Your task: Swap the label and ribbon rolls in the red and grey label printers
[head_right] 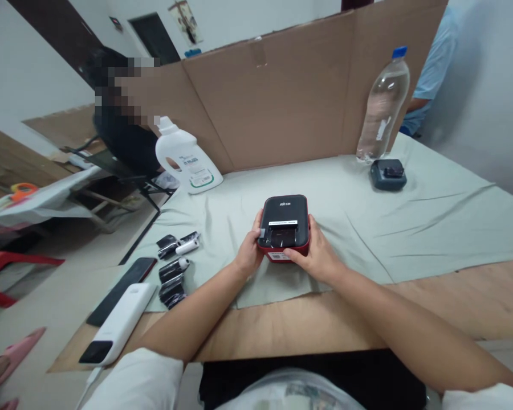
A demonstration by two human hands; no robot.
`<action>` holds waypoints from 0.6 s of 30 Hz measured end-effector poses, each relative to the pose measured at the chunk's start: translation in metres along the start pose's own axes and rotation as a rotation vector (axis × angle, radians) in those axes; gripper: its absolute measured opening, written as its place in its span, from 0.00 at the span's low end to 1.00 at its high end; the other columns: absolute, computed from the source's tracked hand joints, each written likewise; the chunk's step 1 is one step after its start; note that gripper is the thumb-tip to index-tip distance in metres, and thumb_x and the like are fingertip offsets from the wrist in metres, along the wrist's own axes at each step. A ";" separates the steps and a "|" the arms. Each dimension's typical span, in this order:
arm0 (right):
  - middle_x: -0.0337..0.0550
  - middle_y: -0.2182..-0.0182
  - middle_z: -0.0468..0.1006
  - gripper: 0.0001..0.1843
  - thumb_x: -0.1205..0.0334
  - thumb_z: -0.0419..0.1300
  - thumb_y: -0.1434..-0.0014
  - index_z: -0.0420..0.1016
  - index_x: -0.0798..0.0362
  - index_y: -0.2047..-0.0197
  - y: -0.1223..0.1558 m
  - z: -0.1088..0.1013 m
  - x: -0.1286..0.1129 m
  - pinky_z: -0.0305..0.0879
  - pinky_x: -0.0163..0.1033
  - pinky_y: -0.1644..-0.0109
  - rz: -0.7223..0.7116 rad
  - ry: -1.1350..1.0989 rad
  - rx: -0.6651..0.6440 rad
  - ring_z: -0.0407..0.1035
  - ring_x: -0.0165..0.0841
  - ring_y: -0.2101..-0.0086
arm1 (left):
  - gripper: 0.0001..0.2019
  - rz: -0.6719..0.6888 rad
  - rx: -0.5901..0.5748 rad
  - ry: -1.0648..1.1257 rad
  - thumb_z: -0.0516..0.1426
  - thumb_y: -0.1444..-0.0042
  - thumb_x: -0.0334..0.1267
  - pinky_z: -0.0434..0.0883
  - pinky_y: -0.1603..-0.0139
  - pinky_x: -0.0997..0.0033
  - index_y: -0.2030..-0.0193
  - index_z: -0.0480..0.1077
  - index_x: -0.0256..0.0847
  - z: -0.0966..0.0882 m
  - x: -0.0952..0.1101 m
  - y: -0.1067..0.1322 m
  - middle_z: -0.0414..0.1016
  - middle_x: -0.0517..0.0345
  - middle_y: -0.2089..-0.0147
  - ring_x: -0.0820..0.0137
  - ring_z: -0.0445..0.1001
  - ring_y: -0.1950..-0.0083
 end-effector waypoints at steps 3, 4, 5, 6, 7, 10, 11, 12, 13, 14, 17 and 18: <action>0.63 0.32 0.51 0.55 0.39 0.59 0.43 0.31 0.55 0.28 0.002 -0.010 -0.011 0.56 0.61 0.35 -0.073 0.103 0.080 0.50 0.52 0.34 | 0.31 0.022 0.053 0.010 0.53 0.52 0.39 0.54 0.29 0.64 0.37 0.60 0.48 -0.004 0.001 0.000 0.59 0.61 0.30 0.64 0.54 0.28; 0.63 0.31 0.49 0.54 0.41 0.59 0.43 0.32 0.55 0.28 0.004 -0.013 -0.019 0.54 0.61 0.35 -0.124 0.148 0.110 0.47 0.52 0.33 | 0.31 0.010 0.068 0.013 0.53 0.54 0.38 0.56 0.30 0.64 0.39 0.60 0.48 -0.006 0.001 -0.001 0.61 0.60 0.32 0.64 0.56 0.29; 0.61 0.31 0.47 0.51 0.43 0.59 0.42 0.36 0.54 0.28 0.006 -0.015 -0.027 0.52 0.62 0.34 -0.182 0.196 0.131 0.45 0.52 0.32 | 0.31 -0.011 0.081 0.014 0.54 0.56 0.36 0.58 0.32 0.63 0.40 0.61 0.48 -0.008 0.001 -0.002 0.62 0.59 0.33 0.63 0.58 0.30; 0.59 0.30 0.46 0.46 0.45 0.59 0.41 0.42 0.52 0.29 0.008 -0.017 -0.036 0.51 0.63 0.33 -0.240 0.243 0.141 0.43 0.52 0.32 | 0.31 -0.036 0.091 0.014 0.54 0.58 0.35 0.60 0.34 0.62 0.42 0.61 0.48 -0.010 0.000 -0.003 0.64 0.58 0.35 0.62 0.60 0.32; 0.55 0.30 0.46 0.39 0.48 0.58 0.40 0.51 0.50 0.31 0.010 -0.016 -0.044 0.50 0.63 0.33 -0.291 0.289 0.137 0.42 0.53 0.32 | 0.31 -0.062 0.098 0.013 0.54 0.59 0.34 0.63 0.36 0.62 0.43 0.61 0.48 -0.012 0.000 -0.004 0.65 0.58 0.37 0.62 0.62 0.33; 0.48 0.31 0.52 0.21 0.55 0.57 0.39 0.70 0.47 0.43 0.014 -0.012 -0.059 0.52 0.64 0.34 -0.392 0.381 0.104 0.42 0.52 0.32 | 0.33 -0.100 0.125 0.003 0.54 0.64 0.31 0.67 0.41 0.64 0.46 0.61 0.49 -0.017 0.002 -0.008 0.67 0.58 0.42 0.63 0.66 0.38; 0.48 0.32 0.54 0.18 0.57 0.57 0.39 0.72 0.48 0.46 0.015 -0.011 -0.062 0.52 0.63 0.34 -0.414 0.395 0.105 0.43 0.51 0.32 | 0.33 -0.102 0.139 -0.001 0.54 0.65 0.30 0.68 0.43 0.65 0.46 0.60 0.49 -0.018 0.003 -0.008 0.67 0.58 0.43 0.63 0.66 0.39; 0.49 0.32 0.57 0.17 0.58 0.57 0.39 0.73 0.50 0.47 0.016 -0.011 -0.065 0.53 0.62 0.34 -0.432 0.403 0.113 0.43 0.50 0.32 | 0.34 -0.102 0.151 -0.003 0.53 0.66 0.29 0.68 0.44 0.66 0.47 0.60 0.49 -0.019 0.004 -0.009 0.67 0.58 0.44 0.63 0.67 0.40; 0.51 0.33 0.58 0.17 0.58 0.57 0.39 0.73 0.51 0.48 0.017 -0.011 -0.067 0.54 0.61 0.34 -0.447 0.409 0.125 0.43 0.50 0.32 | 0.34 -0.102 0.159 -0.002 0.53 0.67 0.29 0.68 0.45 0.66 0.47 0.60 0.49 -0.019 0.004 -0.009 0.67 0.58 0.45 0.64 0.67 0.41; 0.52 0.34 0.59 0.17 0.59 0.57 0.39 0.73 0.52 0.48 0.018 -0.011 -0.068 0.54 0.61 0.34 -0.457 0.413 0.137 0.43 0.49 0.32 | 0.35 -0.100 0.164 -0.001 0.53 0.67 0.28 0.68 0.46 0.67 0.46 0.59 0.49 -0.019 0.005 -0.009 0.67 0.58 0.46 0.64 0.67 0.42; 0.51 0.33 0.59 0.17 0.59 0.56 0.39 0.73 0.52 0.47 0.018 -0.009 -0.068 0.54 0.62 0.34 -0.451 0.423 0.141 0.43 0.49 0.32 | 0.36 -0.087 0.147 0.008 0.53 0.67 0.27 0.68 0.47 0.67 0.45 0.58 0.49 -0.014 0.006 -0.009 0.68 0.58 0.48 0.64 0.68 0.44; 0.51 0.33 0.59 0.17 0.59 0.56 0.39 0.73 0.51 0.47 0.017 -0.008 -0.066 0.54 0.63 0.34 -0.441 0.424 0.132 0.44 0.50 0.32 | 0.35 -0.084 0.142 0.008 0.53 0.66 0.27 0.68 0.47 0.67 0.45 0.58 0.49 -0.013 0.007 -0.008 0.68 0.58 0.48 0.64 0.68 0.44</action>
Point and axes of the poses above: each hand's wrist, its own y-axis away from the middle knuckle, its own z-axis out of the palm, x = y × z, the point moved 10 cm from there along -y, towards the middle knuckle
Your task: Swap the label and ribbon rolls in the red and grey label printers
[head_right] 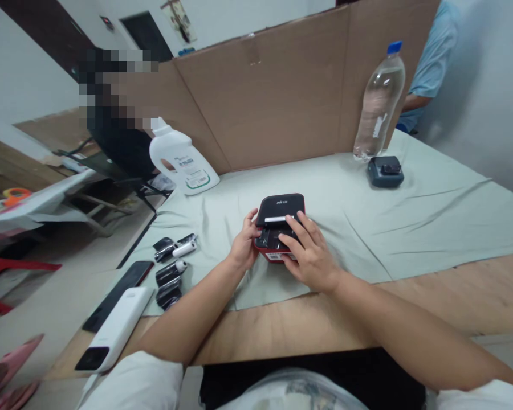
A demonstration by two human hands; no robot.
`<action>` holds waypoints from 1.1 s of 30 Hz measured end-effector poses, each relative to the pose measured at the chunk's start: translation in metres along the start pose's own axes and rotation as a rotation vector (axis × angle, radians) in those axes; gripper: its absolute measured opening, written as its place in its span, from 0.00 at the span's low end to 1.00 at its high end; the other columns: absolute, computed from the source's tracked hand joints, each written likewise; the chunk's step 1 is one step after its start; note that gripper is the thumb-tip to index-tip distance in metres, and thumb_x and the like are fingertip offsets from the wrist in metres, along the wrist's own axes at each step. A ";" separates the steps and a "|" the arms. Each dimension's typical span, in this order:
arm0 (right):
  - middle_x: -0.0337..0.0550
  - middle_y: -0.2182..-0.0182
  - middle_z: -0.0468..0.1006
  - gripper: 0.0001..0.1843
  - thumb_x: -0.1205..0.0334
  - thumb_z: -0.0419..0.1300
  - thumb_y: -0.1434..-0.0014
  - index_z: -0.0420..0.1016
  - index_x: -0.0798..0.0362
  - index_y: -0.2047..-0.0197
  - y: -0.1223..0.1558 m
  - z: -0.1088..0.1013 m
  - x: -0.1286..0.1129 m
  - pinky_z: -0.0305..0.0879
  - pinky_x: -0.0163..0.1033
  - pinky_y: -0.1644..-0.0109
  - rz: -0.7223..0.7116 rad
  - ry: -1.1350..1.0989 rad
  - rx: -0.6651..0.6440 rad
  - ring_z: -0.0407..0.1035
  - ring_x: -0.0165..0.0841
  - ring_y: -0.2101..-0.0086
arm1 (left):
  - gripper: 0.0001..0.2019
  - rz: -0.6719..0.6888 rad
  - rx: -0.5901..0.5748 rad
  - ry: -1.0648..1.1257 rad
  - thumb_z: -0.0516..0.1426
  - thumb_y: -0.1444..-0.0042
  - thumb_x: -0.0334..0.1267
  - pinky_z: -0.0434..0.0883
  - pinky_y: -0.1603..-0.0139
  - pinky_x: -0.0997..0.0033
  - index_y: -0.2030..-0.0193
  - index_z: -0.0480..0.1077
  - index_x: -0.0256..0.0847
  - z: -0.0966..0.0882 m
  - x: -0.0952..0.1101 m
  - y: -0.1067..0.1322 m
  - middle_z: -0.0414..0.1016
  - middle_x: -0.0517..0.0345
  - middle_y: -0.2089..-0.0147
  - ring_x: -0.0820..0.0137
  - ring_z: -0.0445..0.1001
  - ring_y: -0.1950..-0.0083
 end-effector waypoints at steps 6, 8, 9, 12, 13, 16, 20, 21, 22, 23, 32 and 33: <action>0.52 0.35 0.62 0.21 0.61 0.56 0.40 0.70 0.52 0.43 0.000 0.002 0.000 0.53 0.61 0.33 -0.026 -0.036 -0.001 0.46 0.49 0.32 | 0.33 0.017 -0.007 -0.041 0.53 0.63 0.29 0.68 0.46 0.66 0.45 0.59 0.49 -0.001 -0.002 0.000 0.67 0.58 0.45 0.64 0.68 0.43; 0.52 0.38 0.67 0.21 0.61 0.56 0.40 0.70 0.52 0.43 0.000 0.002 -0.001 0.52 0.60 0.33 -0.046 -0.032 0.002 0.50 0.47 0.34 | 0.32 0.033 -0.018 -0.063 0.53 0.62 0.30 0.67 0.44 0.65 0.45 0.60 0.49 0.000 -0.001 0.000 0.68 0.58 0.44 0.63 0.67 0.41; 0.51 0.40 0.69 0.21 0.60 0.56 0.39 0.70 0.52 0.43 -0.001 0.002 -0.001 0.52 0.60 0.33 -0.050 -0.024 -0.002 0.53 0.47 0.35 | 0.32 0.039 -0.024 -0.070 0.53 0.63 0.30 0.67 0.43 0.65 0.46 0.61 0.48 0.000 -0.001 0.000 0.68 0.58 0.43 0.63 0.67 0.40; 0.51 0.42 0.71 0.19 0.59 0.55 0.39 0.71 0.52 0.45 -0.003 0.002 0.000 0.53 0.59 0.34 -0.051 0.005 -0.011 0.59 0.46 0.39 | 0.31 0.037 -0.058 -0.095 0.53 0.62 0.30 0.64 0.39 0.62 0.46 0.62 0.47 0.000 0.000 -0.001 0.68 0.56 0.42 0.62 0.65 0.38; 0.51 0.42 0.72 0.19 0.59 0.55 0.39 0.71 0.52 0.45 -0.003 0.001 -0.001 0.53 0.58 0.35 -0.055 0.010 -0.008 0.61 0.46 0.39 | 0.30 0.043 -0.066 -0.120 0.53 0.62 0.31 0.63 0.38 0.60 0.46 0.62 0.46 -0.001 0.002 -0.002 0.68 0.55 0.41 0.62 0.64 0.37; 0.52 0.43 0.72 0.19 0.59 0.55 0.39 0.71 0.53 0.45 -0.003 0.001 -0.002 0.54 0.56 0.36 -0.068 0.009 -0.002 0.61 0.46 0.40 | 0.25 0.169 -0.033 -0.288 0.55 0.57 0.34 0.61 0.35 0.57 0.48 0.65 0.44 -0.006 0.024 -0.003 0.68 0.53 0.40 0.60 0.63 0.36; 0.50 0.41 0.70 0.20 0.59 0.54 0.38 0.70 0.52 0.44 -0.001 0.003 0.000 0.52 0.58 0.35 -0.051 0.005 0.004 0.56 0.46 0.37 | 0.14 0.424 -0.051 -0.622 0.57 0.50 0.40 0.66 0.41 0.59 0.55 0.69 0.42 0.014 0.067 0.003 0.74 0.51 0.49 0.61 0.71 0.45; 0.50 0.41 0.70 0.20 0.58 0.54 0.38 0.70 0.51 0.44 -0.001 0.002 0.000 0.51 0.58 0.34 -0.050 0.008 0.013 0.54 0.47 0.36 | 0.12 0.452 -0.121 -0.710 0.56 0.49 0.39 0.67 0.43 0.60 0.57 0.70 0.42 0.028 0.072 0.003 0.75 0.51 0.52 0.62 0.72 0.48; 0.50 0.40 0.69 0.20 0.56 0.55 0.38 0.70 0.51 0.44 0.000 0.000 -0.001 0.50 0.58 0.34 -0.053 0.010 0.025 0.53 0.47 0.36 | 0.11 0.466 -0.215 -0.811 0.56 0.48 0.38 0.68 0.44 0.61 0.57 0.71 0.42 0.044 0.073 0.003 0.76 0.52 0.54 0.63 0.73 0.51; 0.50 0.40 0.69 0.21 0.54 0.55 0.38 0.70 0.52 0.44 0.000 -0.003 -0.001 0.50 0.58 0.34 -0.057 0.008 0.043 0.53 0.47 0.36 | 0.11 0.472 -0.317 -0.927 0.56 0.49 0.36 0.68 0.45 0.61 0.57 0.72 0.42 0.061 0.071 0.002 0.77 0.53 0.55 0.63 0.74 0.52; 0.52 0.44 0.70 0.22 0.55 0.51 0.35 0.63 0.51 0.40 0.000 -0.028 0.020 0.55 0.59 0.37 -0.056 -0.094 0.232 0.58 0.48 0.40 | 0.17 0.146 -0.767 -1.978 0.59 0.50 0.34 0.70 0.52 0.67 0.51 0.75 0.42 0.113 0.009 -0.035 0.79 0.51 0.51 0.59 0.76 0.51; 0.52 0.44 0.70 0.22 0.56 0.51 0.35 0.63 0.51 0.40 0.000 -0.028 0.021 0.56 0.59 0.38 -0.069 -0.099 0.254 0.59 0.48 0.40 | 0.18 0.116 -0.768 -2.037 0.59 0.49 0.35 0.71 0.53 0.66 0.50 0.75 0.41 0.112 0.006 -0.038 0.79 0.49 0.51 0.59 0.76 0.51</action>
Point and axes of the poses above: each hand's wrist, its own y-axis away from the middle knuckle, its own z-axis out of the palm, x = y × z, the point moved 10 cm from there along -y, towards the middle knuckle
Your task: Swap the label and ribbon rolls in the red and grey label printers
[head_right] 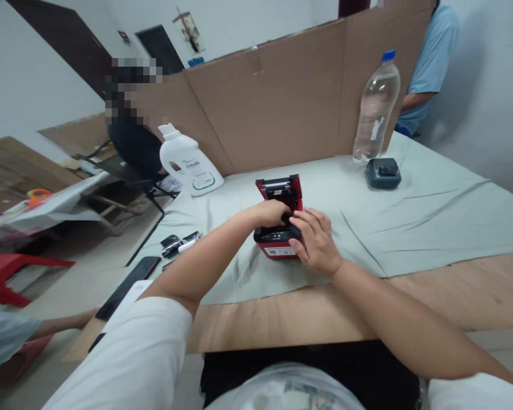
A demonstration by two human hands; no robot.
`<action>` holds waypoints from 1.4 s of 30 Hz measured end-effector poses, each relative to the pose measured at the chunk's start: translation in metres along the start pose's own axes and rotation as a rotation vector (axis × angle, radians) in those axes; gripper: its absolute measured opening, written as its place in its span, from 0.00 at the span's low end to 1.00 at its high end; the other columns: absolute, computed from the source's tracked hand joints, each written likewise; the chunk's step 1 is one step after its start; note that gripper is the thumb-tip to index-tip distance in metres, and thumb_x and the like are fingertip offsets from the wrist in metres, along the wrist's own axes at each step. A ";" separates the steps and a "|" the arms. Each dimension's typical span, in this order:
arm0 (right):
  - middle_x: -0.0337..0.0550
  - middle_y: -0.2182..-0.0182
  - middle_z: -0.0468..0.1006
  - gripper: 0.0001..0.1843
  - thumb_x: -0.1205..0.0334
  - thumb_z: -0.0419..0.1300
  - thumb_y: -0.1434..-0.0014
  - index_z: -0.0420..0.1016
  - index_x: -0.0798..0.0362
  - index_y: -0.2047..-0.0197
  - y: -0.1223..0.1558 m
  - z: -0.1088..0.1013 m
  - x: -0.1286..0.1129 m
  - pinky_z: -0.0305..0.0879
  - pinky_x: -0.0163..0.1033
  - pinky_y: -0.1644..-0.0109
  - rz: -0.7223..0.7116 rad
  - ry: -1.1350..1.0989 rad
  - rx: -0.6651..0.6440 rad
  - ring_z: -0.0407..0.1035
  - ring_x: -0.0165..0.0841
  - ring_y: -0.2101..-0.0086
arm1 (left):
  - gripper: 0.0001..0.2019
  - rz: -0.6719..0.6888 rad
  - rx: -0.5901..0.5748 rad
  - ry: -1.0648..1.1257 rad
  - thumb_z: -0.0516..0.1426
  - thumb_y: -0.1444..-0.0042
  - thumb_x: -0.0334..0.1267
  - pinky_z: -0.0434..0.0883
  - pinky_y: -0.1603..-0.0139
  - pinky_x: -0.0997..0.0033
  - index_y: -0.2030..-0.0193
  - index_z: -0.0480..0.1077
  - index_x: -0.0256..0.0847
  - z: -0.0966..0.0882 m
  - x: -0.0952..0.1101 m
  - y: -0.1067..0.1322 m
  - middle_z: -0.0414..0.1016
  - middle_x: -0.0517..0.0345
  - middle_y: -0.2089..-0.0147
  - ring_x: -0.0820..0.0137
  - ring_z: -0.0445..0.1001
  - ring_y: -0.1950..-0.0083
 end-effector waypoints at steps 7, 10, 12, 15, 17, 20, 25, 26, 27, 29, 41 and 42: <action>0.54 0.45 0.70 0.21 0.58 0.50 0.34 0.63 0.52 0.40 0.002 0.002 0.010 0.58 0.59 0.39 0.008 -0.033 0.027 0.60 0.48 0.42 | 0.19 -0.020 0.166 0.132 0.61 0.53 0.35 0.71 0.53 0.67 0.52 0.76 0.39 -0.006 -0.007 0.004 0.80 0.51 0.53 0.60 0.77 0.53; 0.54 0.45 0.70 0.21 0.57 0.49 0.34 0.62 0.53 0.40 0.002 -0.001 0.011 0.58 0.60 0.39 0.006 -0.060 0.035 0.60 0.48 0.42 | 0.20 0.034 0.333 0.451 0.60 0.54 0.31 0.71 0.50 0.67 0.51 0.74 0.36 -0.020 -0.017 0.030 0.79 0.50 0.52 0.63 0.76 0.52; 0.53 0.45 0.70 0.21 0.57 0.50 0.34 0.63 0.52 0.39 0.002 -0.001 0.012 0.58 0.60 0.38 0.010 -0.072 0.030 0.60 0.48 0.42 | 0.19 0.095 0.345 0.723 0.59 0.53 0.32 0.72 0.51 0.66 0.52 0.73 0.34 -0.024 -0.027 0.054 0.78 0.49 0.54 0.65 0.76 0.54; 0.53 0.45 0.70 0.21 0.58 0.51 0.34 0.63 0.52 0.40 0.002 0.002 0.012 0.58 0.60 0.39 0.010 -0.088 0.023 0.61 0.48 0.43 | 0.18 0.143 0.215 0.982 0.60 0.52 0.37 0.72 0.55 0.65 0.54 0.72 0.34 -0.017 -0.049 0.098 0.78 0.50 0.57 0.66 0.76 0.58; 0.53 0.46 0.70 0.21 0.58 0.51 0.35 0.63 0.52 0.40 0.003 0.004 0.011 0.59 0.59 0.39 0.000 -0.103 0.021 0.61 0.47 0.43 | 0.19 0.093 0.100 0.977 0.62 0.54 0.39 0.72 0.56 0.66 0.54 0.72 0.36 -0.003 -0.073 0.128 0.78 0.52 0.57 0.66 0.75 0.58; 0.53 0.46 0.71 0.20 0.58 0.50 0.34 0.64 0.51 0.41 0.003 0.009 0.010 0.60 0.59 0.40 -0.003 -0.129 0.004 0.62 0.46 0.44 | 0.21 -0.044 -0.033 0.820 0.62 0.55 0.41 0.71 0.54 0.67 0.53 0.72 0.38 0.029 -0.115 0.169 0.78 0.54 0.56 0.66 0.75 0.57; 0.53 0.46 0.71 0.20 0.58 0.49 0.34 0.64 0.51 0.41 0.004 0.013 0.010 0.60 0.59 0.40 0.001 -0.150 -0.014 0.63 0.47 0.45 | 0.19 -0.323 -0.028 0.402 0.58 0.55 0.40 0.69 0.53 0.66 0.54 0.73 0.39 0.081 -0.171 0.204 0.78 0.53 0.56 0.62 0.75 0.54; 0.53 0.46 0.71 0.20 0.58 0.49 0.34 0.64 0.52 0.41 0.004 0.014 0.010 0.60 0.59 0.40 0.004 -0.152 -0.015 0.63 0.47 0.45 | 0.19 -0.370 -0.018 0.310 0.57 0.54 0.39 0.69 0.53 0.65 0.54 0.73 0.39 0.089 -0.176 0.207 0.78 0.52 0.55 0.61 0.75 0.54; 0.53 0.46 0.71 0.20 0.58 0.49 0.34 0.64 0.52 0.41 0.004 0.014 0.010 0.60 0.59 0.40 0.007 -0.153 -0.017 0.64 0.47 0.45 | 0.19 -0.409 -0.004 0.228 0.57 0.54 0.38 0.69 0.53 0.65 0.54 0.74 0.40 0.096 -0.180 0.210 0.78 0.52 0.56 0.60 0.75 0.54; 0.53 0.46 0.71 0.20 0.58 0.49 0.34 0.65 0.52 0.41 0.004 0.014 0.010 0.60 0.60 0.40 0.010 -0.151 -0.018 0.64 0.47 0.45 | 0.19 -0.456 0.032 0.124 0.57 0.54 0.37 0.69 0.52 0.64 0.53 0.74 0.40 0.105 -0.184 0.213 0.78 0.51 0.56 0.59 0.74 0.53; 0.54 0.47 0.72 0.20 0.59 0.49 0.34 0.65 0.52 0.41 0.003 0.013 0.009 0.61 0.59 0.41 -0.006 -0.152 -0.018 0.64 0.47 0.46 | 0.19 -0.771 0.152 0.107 0.58 0.52 0.38 0.68 0.49 0.66 0.52 0.75 0.39 0.099 -0.249 0.207 0.79 0.48 0.53 0.57 0.75 0.49; 0.55 0.47 0.72 0.20 0.59 0.50 0.34 0.65 0.53 0.41 0.004 0.013 0.009 0.60 0.59 0.41 -0.006 -0.151 -0.018 0.64 0.47 0.46 | 0.19 -0.785 0.125 0.104 0.59 0.54 0.37 0.69 0.51 0.66 0.53 0.76 0.39 0.102 -0.251 0.202 0.80 0.47 0.54 0.56 0.75 0.50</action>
Point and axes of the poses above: each hand's wrist, its own y-axis away from the middle knuckle, its own z-axis out of the palm, x = y × z, the point moved 10 cm from there along -y, towards the middle knuckle
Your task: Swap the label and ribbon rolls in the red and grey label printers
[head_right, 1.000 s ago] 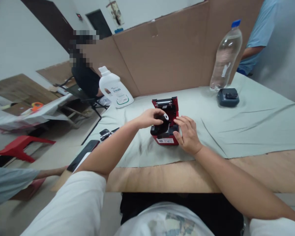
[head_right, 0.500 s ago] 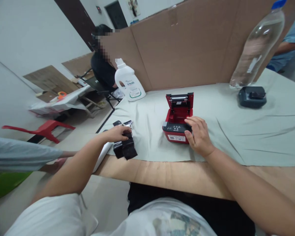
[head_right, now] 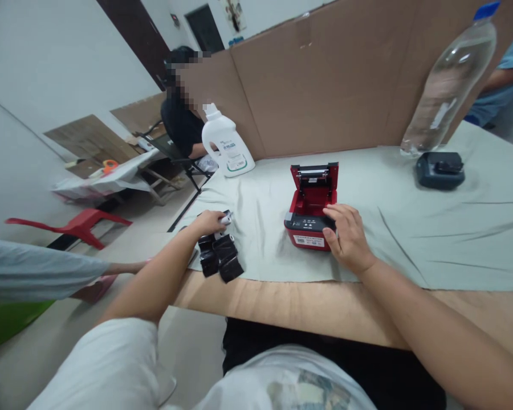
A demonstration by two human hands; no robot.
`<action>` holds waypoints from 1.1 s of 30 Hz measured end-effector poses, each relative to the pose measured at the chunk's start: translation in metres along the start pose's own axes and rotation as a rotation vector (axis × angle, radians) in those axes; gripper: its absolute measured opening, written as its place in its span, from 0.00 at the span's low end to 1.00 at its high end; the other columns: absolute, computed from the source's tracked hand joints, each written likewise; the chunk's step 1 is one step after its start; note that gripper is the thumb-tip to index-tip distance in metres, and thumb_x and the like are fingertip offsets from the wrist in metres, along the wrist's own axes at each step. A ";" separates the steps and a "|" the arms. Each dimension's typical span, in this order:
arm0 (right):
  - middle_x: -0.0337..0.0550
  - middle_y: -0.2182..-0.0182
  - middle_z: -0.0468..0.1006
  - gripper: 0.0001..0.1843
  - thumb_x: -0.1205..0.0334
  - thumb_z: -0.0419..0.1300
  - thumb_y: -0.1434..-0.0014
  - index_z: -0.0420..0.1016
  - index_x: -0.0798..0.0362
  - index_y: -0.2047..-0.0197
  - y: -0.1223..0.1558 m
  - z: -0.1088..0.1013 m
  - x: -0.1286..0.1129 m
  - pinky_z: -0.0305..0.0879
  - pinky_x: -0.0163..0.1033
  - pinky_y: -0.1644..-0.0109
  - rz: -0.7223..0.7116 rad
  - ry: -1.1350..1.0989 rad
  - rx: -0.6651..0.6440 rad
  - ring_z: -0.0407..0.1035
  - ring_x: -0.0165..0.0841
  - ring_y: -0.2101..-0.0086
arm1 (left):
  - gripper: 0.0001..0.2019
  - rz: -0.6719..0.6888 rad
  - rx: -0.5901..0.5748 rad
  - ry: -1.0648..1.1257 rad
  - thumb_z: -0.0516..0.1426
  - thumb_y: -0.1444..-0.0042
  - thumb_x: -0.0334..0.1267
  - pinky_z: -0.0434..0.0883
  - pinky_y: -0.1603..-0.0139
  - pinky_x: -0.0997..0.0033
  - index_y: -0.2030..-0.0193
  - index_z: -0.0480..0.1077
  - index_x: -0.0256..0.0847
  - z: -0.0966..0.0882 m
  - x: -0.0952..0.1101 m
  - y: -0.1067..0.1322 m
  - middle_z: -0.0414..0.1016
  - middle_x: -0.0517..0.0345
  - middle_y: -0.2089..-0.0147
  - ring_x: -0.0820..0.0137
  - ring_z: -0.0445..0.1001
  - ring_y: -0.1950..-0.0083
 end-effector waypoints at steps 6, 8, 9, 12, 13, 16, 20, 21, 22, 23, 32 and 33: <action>0.54 0.47 0.71 0.19 0.59 0.50 0.35 0.65 0.52 0.42 -0.002 -0.003 0.000 0.61 0.60 0.41 0.021 0.000 0.005 0.64 0.47 0.46 | 0.20 0.157 0.130 0.322 0.56 0.49 0.43 0.69 0.53 0.64 0.51 0.73 0.37 -0.044 0.059 0.015 0.78 0.48 0.55 0.58 0.74 0.53; 0.53 0.47 0.72 0.19 0.58 0.51 0.35 0.65 0.51 0.42 -0.003 -0.004 0.000 0.61 0.60 0.42 0.042 0.001 0.002 0.64 0.47 0.46 | 0.21 0.390 0.032 0.684 0.57 0.48 0.47 0.70 0.55 0.64 0.51 0.72 0.37 -0.064 0.106 0.042 0.77 0.50 0.56 0.62 0.74 0.56; 0.53 0.47 0.71 0.19 0.58 0.52 0.36 0.65 0.50 0.42 -0.004 -0.005 0.000 0.61 0.60 0.42 0.052 0.003 0.002 0.64 0.47 0.46 | 0.22 0.536 -0.107 0.847 0.58 0.48 0.49 0.70 0.57 0.65 0.50 0.72 0.37 -0.069 0.135 0.061 0.77 0.50 0.57 0.63 0.74 0.58; 0.53 0.47 0.71 0.21 0.56 0.56 0.38 0.64 0.50 0.42 -0.007 -0.009 -0.004 0.61 0.60 0.41 0.052 0.016 0.015 0.64 0.47 0.46 | 0.24 0.856 -0.476 1.049 0.63 0.50 0.48 0.71 0.61 0.67 0.48 0.69 0.38 -0.079 0.210 0.119 0.76 0.49 0.56 0.66 0.74 0.60; 0.54 0.47 0.71 0.23 0.55 0.57 0.38 0.64 0.50 0.41 -0.007 -0.011 -0.007 0.61 0.60 0.41 0.043 0.018 0.020 0.64 0.48 0.45 | 0.23 0.915 -0.510 1.073 0.64 0.49 0.47 0.71 0.60 0.67 0.49 0.69 0.39 -0.082 0.228 0.129 0.76 0.50 0.56 0.67 0.74 0.59; 0.55 0.44 0.68 0.29 0.52 0.59 0.40 0.60 0.49 0.38 -0.008 -0.015 -0.014 0.62 0.60 0.41 0.000 0.009 0.035 0.63 0.48 0.44 | 0.18 1.011 -0.414 1.079 0.62 0.45 0.46 0.71 0.56 0.67 0.52 0.69 0.38 -0.087 0.262 0.130 0.75 0.50 0.55 0.68 0.73 0.56; 0.51 0.43 0.66 0.23 0.54 0.60 0.40 0.66 0.46 0.42 -0.006 -0.020 -0.025 0.63 0.58 0.41 -0.090 0.047 0.049 0.61 0.47 0.43 | 0.18 1.020 -0.132 0.993 0.58 0.42 0.46 0.70 0.51 0.65 0.49 0.70 0.37 -0.086 0.277 0.101 0.76 0.50 0.51 0.65 0.73 0.52; 0.49 0.44 0.68 0.18 0.56 0.61 0.40 0.70 0.45 0.47 -0.006 -0.019 -0.027 0.64 0.57 0.41 -0.105 0.074 0.041 0.61 0.46 0.43 | 0.18 1.002 -0.060 0.968 0.57 0.41 0.46 0.69 0.50 0.64 0.49 0.70 0.37 -0.086 0.277 0.093 0.76 0.50 0.50 0.65 0.73 0.51; 0.47 0.45 0.70 0.12 0.59 0.61 0.40 0.74 0.45 0.52 -0.005 -0.017 -0.028 0.64 0.56 0.42 -0.114 0.102 0.027 0.61 0.44 0.44 | 0.18 0.979 0.009 0.937 0.56 0.41 0.46 0.69 0.49 0.64 0.48 0.71 0.38 -0.085 0.275 0.086 0.76 0.50 0.49 0.64 0.72 0.50; 0.45 0.48 0.72 0.08 0.61 0.61 0.40 0.76 0.45 0.56 -0.005 -0.015 -0.028 0.65 0.54 0.42 -0.113 0.126 0.010 0.62 0.43 0.44 | 0.18 0.954 0.068 0.898 0.56 0.41 0.46 0.68 0.48 0.63 0.48 0.71 0.39 -0.085 0.274 0.080 0.76 0.51 0.49 0.64 0.72 0.50; 0.42 0.58 0.80 0.08 0.63 0.60 0.40 0.79 0.45 0.58 -0.010 -0.005 -0.027 0.65 0.52 0.46 -0.050 0.094 -0.035 0.67 0.42 0.49 | 0.14 0.770 0.270 0.731 0.52 0.39 0.40 0.66 0.44 0.59 0.52 0.76 0.42 -0.075 0.265 0.052 0.79 0.54 0.55 0.63 0.70 0.51; 0.42 0.59 0.80 0.08 0.63 0.60 0.40 0.80 0.45 0.58 -0.011 -0.004 -0.026 0.65 0.52 0.46 -0.030 0.085 -0.045 0.67 0.42 0.50 | 0.14 0.760 0.282 0.740 0.52 0.39 0.39 0.66 0.44 0.59 0.53 0.76 0.42 -0.075 0.263 0.050 0.79 0.54 0.55 0.63 0.70 0.51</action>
Point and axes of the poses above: each hand's wrist, its own y-axis away from the middle knuckle, its own z-axis out of the palm, x = y × z, the point moved 10 cm from there along -y, towards the middle knuckle
